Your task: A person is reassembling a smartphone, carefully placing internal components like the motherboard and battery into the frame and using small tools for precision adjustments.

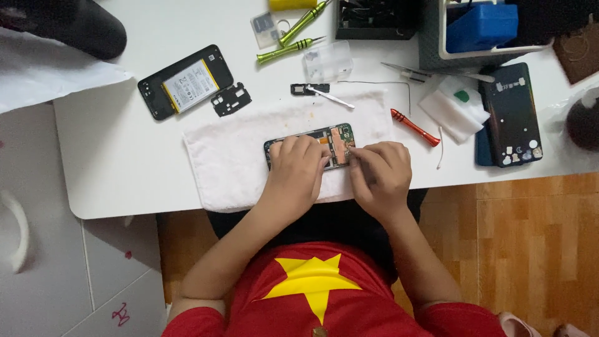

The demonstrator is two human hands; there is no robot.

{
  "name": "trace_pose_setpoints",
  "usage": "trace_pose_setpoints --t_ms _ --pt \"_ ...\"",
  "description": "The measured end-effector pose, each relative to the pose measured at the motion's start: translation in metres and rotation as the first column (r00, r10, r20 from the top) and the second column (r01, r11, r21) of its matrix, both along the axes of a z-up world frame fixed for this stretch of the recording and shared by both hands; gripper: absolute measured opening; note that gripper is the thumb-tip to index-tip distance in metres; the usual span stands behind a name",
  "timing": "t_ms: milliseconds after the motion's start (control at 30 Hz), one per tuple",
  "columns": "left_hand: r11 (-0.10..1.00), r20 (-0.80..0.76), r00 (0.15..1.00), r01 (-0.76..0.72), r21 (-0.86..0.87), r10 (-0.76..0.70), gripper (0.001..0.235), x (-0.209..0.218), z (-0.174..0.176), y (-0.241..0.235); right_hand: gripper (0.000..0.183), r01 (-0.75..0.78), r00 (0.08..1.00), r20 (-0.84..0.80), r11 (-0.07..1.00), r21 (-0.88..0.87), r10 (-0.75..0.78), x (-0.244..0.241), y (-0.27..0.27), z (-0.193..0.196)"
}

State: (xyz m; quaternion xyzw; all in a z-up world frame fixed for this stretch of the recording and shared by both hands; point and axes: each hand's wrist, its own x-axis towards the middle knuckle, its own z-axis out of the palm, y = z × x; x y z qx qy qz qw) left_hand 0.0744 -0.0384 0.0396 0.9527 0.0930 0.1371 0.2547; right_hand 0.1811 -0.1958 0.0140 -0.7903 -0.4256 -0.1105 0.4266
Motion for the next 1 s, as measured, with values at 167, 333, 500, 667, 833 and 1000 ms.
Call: trace_pose_setpoints --t_ms 167,333,500,667,833,1000 --pt "0.908 0.07 0.997 0.014 -0.419 0.017 0.017 0.002 0.013 -0.003 0.012 0.001 1.0 -0.022 0.994 0.108 0.001 -0.01 0.001 0.007" --pt "0.704 0.187 0.974 0.044 -0.709 0.128 0.013 0.003 0.017 -0.014 0.009 0.014 0.949 -0.31 0.972 0.235 0.061 -0.027 0.009 0.026" --pt "0.632 0.234 0.948 0.047 -0.774 0.216 0.012 0.001 0.013 -0.021 0.008 0.034 0.882 -0.462 0.965 0.262 0.094 -0.029 0.015 0.03" --pt "0.687 0.249 0.939 0.02 -0.727 0.236 0.012 0.001 0.017 -0.023 0.011 0.038 0.892 -0.445 0.971 0.236 0.074 -0.03 0.018 0.036" --pt "0.739 0.255 0.94 0.003 -0.673 0.228 0.01 -0.001 0.017 -0.018 0.012 0.026 0.886 -0.457 0.976 0.216 0.077 -0.023 0.016 0.03" --pt "0.906 0.161 0.986 0.026 -0.423 0.047 0.015 -0.008 0.017 0.0 0.009 -0.205 0.886 -0.413 0.977 0.059 0.211 -0.006 0.009 0.036"
